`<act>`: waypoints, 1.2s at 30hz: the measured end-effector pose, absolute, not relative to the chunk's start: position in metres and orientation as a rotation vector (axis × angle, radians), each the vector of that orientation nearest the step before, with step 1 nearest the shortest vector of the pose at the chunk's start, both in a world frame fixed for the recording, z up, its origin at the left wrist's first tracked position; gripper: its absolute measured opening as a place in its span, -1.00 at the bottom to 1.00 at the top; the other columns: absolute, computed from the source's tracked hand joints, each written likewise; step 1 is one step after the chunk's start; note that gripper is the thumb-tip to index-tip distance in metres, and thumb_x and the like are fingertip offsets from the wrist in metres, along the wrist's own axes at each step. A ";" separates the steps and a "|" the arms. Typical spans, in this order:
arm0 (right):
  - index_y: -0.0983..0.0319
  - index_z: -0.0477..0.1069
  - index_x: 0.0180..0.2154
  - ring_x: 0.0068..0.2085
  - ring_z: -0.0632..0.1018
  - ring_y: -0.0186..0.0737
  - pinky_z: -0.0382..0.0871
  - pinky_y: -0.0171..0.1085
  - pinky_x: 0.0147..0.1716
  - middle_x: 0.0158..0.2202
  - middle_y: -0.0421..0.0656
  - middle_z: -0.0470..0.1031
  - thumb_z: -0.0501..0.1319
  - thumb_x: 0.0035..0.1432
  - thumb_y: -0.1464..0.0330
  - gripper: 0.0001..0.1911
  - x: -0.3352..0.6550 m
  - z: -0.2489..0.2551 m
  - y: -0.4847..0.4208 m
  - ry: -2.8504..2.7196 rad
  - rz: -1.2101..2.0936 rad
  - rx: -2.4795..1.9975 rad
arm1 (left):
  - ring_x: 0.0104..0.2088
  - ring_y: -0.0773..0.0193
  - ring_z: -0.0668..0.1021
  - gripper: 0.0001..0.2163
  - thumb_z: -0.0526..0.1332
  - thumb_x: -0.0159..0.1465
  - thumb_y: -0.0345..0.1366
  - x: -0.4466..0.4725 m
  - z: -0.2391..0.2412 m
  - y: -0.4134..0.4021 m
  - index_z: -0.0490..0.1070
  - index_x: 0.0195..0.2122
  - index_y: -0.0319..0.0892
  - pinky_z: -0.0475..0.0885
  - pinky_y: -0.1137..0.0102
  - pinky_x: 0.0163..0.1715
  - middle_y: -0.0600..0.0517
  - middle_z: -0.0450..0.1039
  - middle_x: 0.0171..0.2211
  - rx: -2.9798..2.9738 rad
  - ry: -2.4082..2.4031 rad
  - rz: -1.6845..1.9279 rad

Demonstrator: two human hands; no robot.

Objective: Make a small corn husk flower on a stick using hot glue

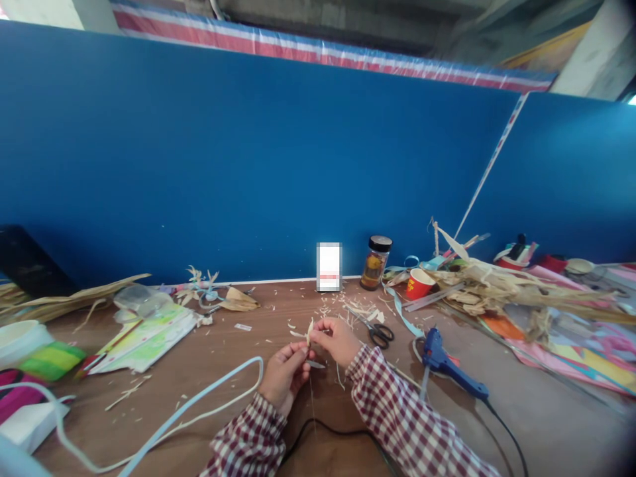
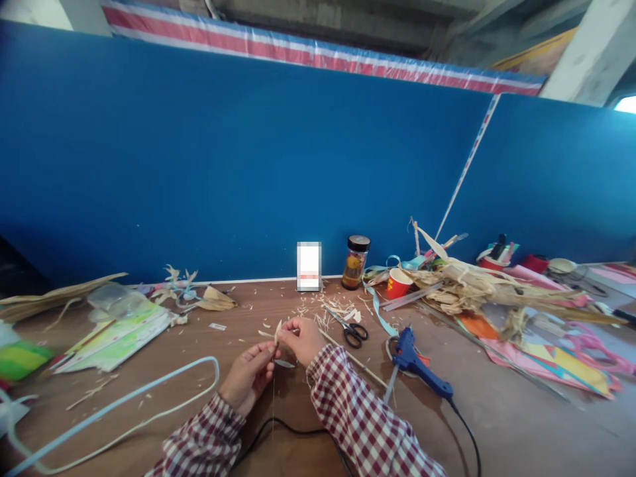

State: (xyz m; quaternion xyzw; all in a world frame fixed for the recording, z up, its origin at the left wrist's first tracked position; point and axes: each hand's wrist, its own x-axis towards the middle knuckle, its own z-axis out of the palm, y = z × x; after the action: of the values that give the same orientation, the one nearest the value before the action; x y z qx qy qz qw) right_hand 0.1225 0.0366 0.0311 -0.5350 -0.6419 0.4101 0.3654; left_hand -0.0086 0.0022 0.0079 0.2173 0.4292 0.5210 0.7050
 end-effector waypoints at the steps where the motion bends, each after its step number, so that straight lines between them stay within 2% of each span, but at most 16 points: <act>1: 0.30 0.41 -0.44 -0.57 0.32 -0.40 0.18 -0.40 -0.55 -0.59 -0.23 0.38 0.17 -0.06 0.26 -0.79 0.122 0.032 0.036 -1.662 1.047 -1.387 | -0.73 0.55 0.38 -0.96 0.19 0.09 -0.49 -0.008 0.008 0.002 0.39 -0.41 -0.31 0.35 0.65 -0.74 0.03 0.44 -0.58 0.488 0.960 1.159; 7: 0.28 0.42 -0.45 -0.50 0.37 -0.37 0.20 -0.39 -0.49 -0.52 -0.19 0.45 0.16 -0.05 0.28 -0.81 0.121 0.032 0.037 -1.701 0.939 -1.419 | -0.72 0.55 0.38 -0.94 0.24 0.05 -0.47 -0.009 0.006 0.003 0.40 -0.42 -0.31 0.35 0.65 -0.73 0.03 0.44 -0.58 0.488 0.951 1.150; 36: 0.28 0.39 -0.48 -0.54 0.39 -0.36 0.19 -0.40 -0.54 -0.57 -0.20 0.43 0.16 -0.05 0.26 -0.80 0.117 0.029 0.031 -1.646 0.900 -1.428 | -0.74 0.56 0.35 -0.85 0.32 -0.05 -0.36 -0.009 0.001 0.004 0.44 -0.44 -0.30 0.32 0.66 -0.76 0.06 0.43 -0.61 0.520 0.974 1.132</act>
State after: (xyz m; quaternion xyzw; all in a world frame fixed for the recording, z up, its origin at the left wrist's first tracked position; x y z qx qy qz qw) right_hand 0.1175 0.0310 0.0292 -0.5599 -0.6450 0.3530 0.3820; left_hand -0.0088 0.0042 0.0015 0.2339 0.4380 0.5088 0.7033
